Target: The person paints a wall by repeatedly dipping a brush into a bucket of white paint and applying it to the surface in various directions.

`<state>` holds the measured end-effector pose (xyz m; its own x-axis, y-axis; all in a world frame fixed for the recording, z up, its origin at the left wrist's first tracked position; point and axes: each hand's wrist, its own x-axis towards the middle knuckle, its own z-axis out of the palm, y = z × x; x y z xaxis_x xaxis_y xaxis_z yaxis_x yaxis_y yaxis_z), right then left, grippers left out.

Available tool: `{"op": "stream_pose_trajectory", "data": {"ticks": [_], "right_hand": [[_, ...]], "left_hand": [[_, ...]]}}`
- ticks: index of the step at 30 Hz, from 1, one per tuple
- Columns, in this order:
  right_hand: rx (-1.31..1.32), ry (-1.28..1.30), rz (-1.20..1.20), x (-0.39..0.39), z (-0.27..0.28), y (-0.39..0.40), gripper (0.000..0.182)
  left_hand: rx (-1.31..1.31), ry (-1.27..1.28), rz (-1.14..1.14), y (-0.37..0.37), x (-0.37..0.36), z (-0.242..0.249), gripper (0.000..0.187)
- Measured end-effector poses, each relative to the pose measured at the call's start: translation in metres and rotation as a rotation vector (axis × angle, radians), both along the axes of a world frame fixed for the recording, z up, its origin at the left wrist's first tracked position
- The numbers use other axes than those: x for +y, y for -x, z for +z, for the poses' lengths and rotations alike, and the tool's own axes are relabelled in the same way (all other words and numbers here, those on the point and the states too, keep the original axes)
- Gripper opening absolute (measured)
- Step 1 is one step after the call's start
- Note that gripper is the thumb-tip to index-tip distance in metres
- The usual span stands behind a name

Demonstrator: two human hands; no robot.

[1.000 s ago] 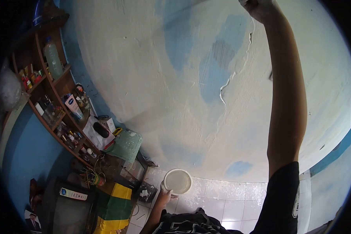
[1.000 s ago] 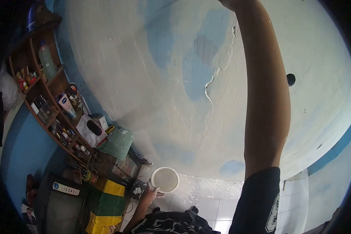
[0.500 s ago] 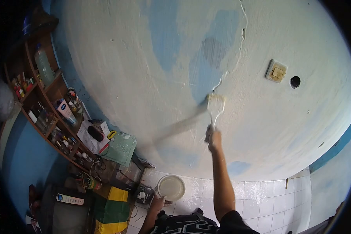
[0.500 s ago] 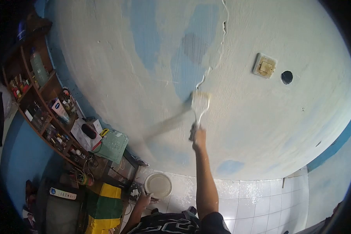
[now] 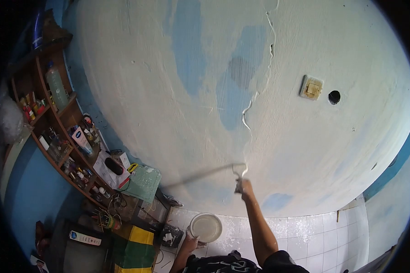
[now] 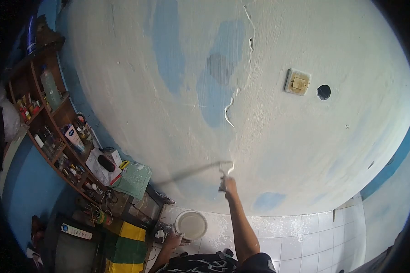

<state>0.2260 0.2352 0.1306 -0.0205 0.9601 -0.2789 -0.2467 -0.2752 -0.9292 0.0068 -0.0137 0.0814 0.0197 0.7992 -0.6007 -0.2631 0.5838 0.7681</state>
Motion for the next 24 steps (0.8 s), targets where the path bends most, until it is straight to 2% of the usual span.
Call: {"op": "stream_pose_trajectory", "data": {"ticks": [2, 4, 8, 10, 12, 13, 15, 18, 19, 20, 21, 22, 24], "right_hand": [[-0.100, -0.308, 0.049, 0.012, 0.065, -0.004, 0.024], [0.121, -0.180, -0.012, 0.018, 0.144, 0.003, 0.020], [0.125, -0.393, -0.035, -0.003, 0.262, 0.016, 0.016], [0.031, -0.431, -0.027, -0.012, 0.318, 0.022, 0.022], [-0.169, -0.625, -0.027, -0.005, 0.359, 0.022, 0.024], [-0.294, -0.835, 0.002, 0.010, 0.377, 0.014, 0.025], [-0.346, -1.102, 0.064, 0.035, 0.426, -0.001, 0.028], [-0.230, -1.349, 0.182, 0.033, 0.517, -0.012, 0.022], [-0.136, -1.371, 0.241, 0.029, 0.545, -0.013, 0.020], [-0.055, -1.163, 0.133, 0.003, 0.572, -0.001, 0.014], [0.000, -1.004, 0.172, 0.043, 0.606, -0.021, 0.012], [0.001, -1.038, 0.140, 0.026, 0.611, -0.011, 0.015], [-0.083, -1.076, 0.288, 0.092, 0.626, -0.044, 0.018]], "left_hand": [[-0.058, -0.008, 0.004, -0.001, 0.002, -0.002, 0.057], [-0.005, -0.077, -0.047, 0.000, 0.008, -0.019, 0.059], [-0.032, -0.053, -0.018, -0.002, 0.010, -0.020, 0.060], [-0.049, -0.071, -0.003, -0.001, 0.010, -0.032, 0.060], [-0.065, -0.109, -0.030, -0.004, 0.015, -0.038, 0.061], [-0.064, -0.132, -0.059, -0.002, 0.014, -0.038, 0.061], [-0.036, -0.145, -0.086, -0.003, 0.011, -0.025, 0.060], [-0.087, -0.133, -0.089, 0.002, 0.009, -0.047, 0.060], [-0.082, -0.120, -0.071, 0.002, 0.008, -0.042, 0.060], [-0.076, -0.106, -0.054, 0.001, 0.005, -0.035, 0.060], [-0.070, -0.089, -0.039, 0.000, 0.003, -0.031, 0.061], [-0.080, -0.083, -0.027, -0.001, 0.003, -0.033, 0.061], [-0.092, -0.069, -0.009, 0.001, 0.002, -0.040, 0.061]]}}
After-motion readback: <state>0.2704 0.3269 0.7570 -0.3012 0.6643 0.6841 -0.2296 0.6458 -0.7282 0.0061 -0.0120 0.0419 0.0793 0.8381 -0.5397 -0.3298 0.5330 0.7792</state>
